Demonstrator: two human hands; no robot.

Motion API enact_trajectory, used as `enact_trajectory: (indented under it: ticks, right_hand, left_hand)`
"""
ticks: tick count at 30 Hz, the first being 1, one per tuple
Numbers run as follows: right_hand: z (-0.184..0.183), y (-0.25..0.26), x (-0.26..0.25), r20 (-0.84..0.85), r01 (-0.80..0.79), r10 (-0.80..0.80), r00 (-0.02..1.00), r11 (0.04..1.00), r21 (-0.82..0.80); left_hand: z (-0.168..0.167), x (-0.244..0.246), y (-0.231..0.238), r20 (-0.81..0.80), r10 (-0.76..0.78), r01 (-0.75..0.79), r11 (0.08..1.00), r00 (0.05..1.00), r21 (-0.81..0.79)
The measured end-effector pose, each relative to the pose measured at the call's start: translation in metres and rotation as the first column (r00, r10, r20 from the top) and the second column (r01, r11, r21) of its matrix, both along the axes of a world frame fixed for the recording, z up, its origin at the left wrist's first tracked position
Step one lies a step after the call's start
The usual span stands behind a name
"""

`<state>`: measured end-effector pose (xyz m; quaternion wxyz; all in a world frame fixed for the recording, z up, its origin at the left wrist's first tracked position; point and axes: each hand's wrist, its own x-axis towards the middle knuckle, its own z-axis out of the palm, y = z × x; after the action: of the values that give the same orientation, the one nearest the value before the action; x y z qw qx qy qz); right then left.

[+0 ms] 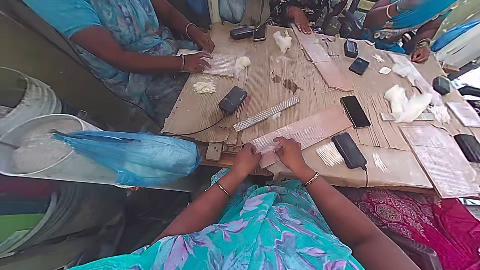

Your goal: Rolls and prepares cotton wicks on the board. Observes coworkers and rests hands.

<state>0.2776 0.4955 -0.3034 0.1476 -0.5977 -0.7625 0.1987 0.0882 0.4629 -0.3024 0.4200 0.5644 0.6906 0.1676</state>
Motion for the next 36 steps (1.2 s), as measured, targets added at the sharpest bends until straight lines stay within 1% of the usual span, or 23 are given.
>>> enact_trajectory:
  ticks: [3, 5, 7, 11, 15, 20, 22, 23, 25, 26, 27, 28, 30, 32, 36]
  right_hand:
    - [0.001, 0.001, 0.000, 0.000, 0.012, -0.012, 1.000, 1.000, -0.001]
    - [0.000, 0.000, 0.000, -0.017, 0.030, -0.030, 0.999, 0.999, 0.014]
    - [-0.001, -0.001, 0.000, -0.039, 0.053, -0.052, 0.998, 0.998, 0.015]
    - [-0.002, -0.003, -0.002, -0.066, 0.083, -0.080, 0.995, 0.996, 0.035]
    - [-0.005, -0.002, -0.002, -0.056, 0.088, -0.085, 0.995, 0.994, 0.058]
    - [-0.008, 0.001, -0.002, 0.031, 0.080, -0.088, 0.996, 0.980, 0.185]
    - [-0.007, 0.002, -0.006, 0.038, 0.042, -0.051, 0.998, 0.974, 0.224]
    - [-0.009, 0.002, -0.009, 0.045, -0.003, -0.009, 0.999, 0.967, 0.254]
    - [-0.018, 0.003, -0.014, 0.081, -0.145, 0.125, 0.989, 0.935, 0.324]
    - [-0.022, 0.004, -0.016, 0.130, -0.230, 0.198, 0.972, 0.920, 0.319]
    - [-0.023, 0.003, -0.017, 0.183, -0.303, 0.263, 0.947, 0.920, 0.250]
    - [-0.023, 0.002, -0.018, 0.236, -0.358, 0.318, 0.918, 0.921, 0.150]
    - [-0.024, -0.001, -0.017, 0.313, -0.408, 0.396, 0.863, 0.912, -0.028]
    - [-0.022, -0.009, -0.008, 0.343, -0.433, 0.436, 0.832, 0.897, -0.089]
    - [-0.016, -0.037, 0.023, 0.361, -0.504, 0.511, 0.780, 0.855, -0.120]
  left_hand:
    - [-0.002, -0.006, -0.005, 0.022, -0.039, 0.038, 0.997, 0.999, 0.065]
    - [0.003, -0.011, -0.010, 0.006, -0.086, 0.084, 0.988, 0.996, 0.127]
    - [0.008, -0.014, -0.015, 0.001, -0.126, 0.124, 0.980, 0.992, 0.152]
    - [0.014, -0.012, -0.021, -0.061, -0.158, 0.162, 0.984, 0.986, 0.077]
    - [0.009, -0.008, -0.018, -0.154, -0.127, 0.140, 0.988, 0.980, 0.072]
    - [0.004, -0.009, -0.014, -0.207, -0.091, 0.109, 0.991, 0.974, 0.079]
    - [0.003, -0.009, -0.012, -0.220, -0.085, 0.107, 0.990, 0.972, 0.089]
    - [0.002, -0.009, -0.012, -0.225, -0.088, 0.112, 0.989, 0.970, 0.094]
    - [0.001, -0.009, -0.011, -0.231, -0.098, 0.125, 0.987, 0.968, 0.103]
    - [0.000, -0.009, -0.011, -0.235, -0.104, 0.132, 0.985, 0.966, 0.107]
    - [0.000, -0.009, -0.011, -0.237, -0.112, 0.141, 0.984, 0.965, 0.107]
    - [0.000, -0.009, -0.011, -0.239, -0.118, 0.148, 0.983, 0.964, 0.109]
    - [0.000, -0.010, -0.012, -0.242, -0.134, 0.163, 0.981, 0.961, 0.102]
    - [0.000, -0.011, -0.014, -0.230, -0.165, 0.189, 0.978, 0.959, 0.088]
    - [0.005, -0.015, -0.022, -0.167, -0.287, 0.291, 0.957, 0.943, 0.001]
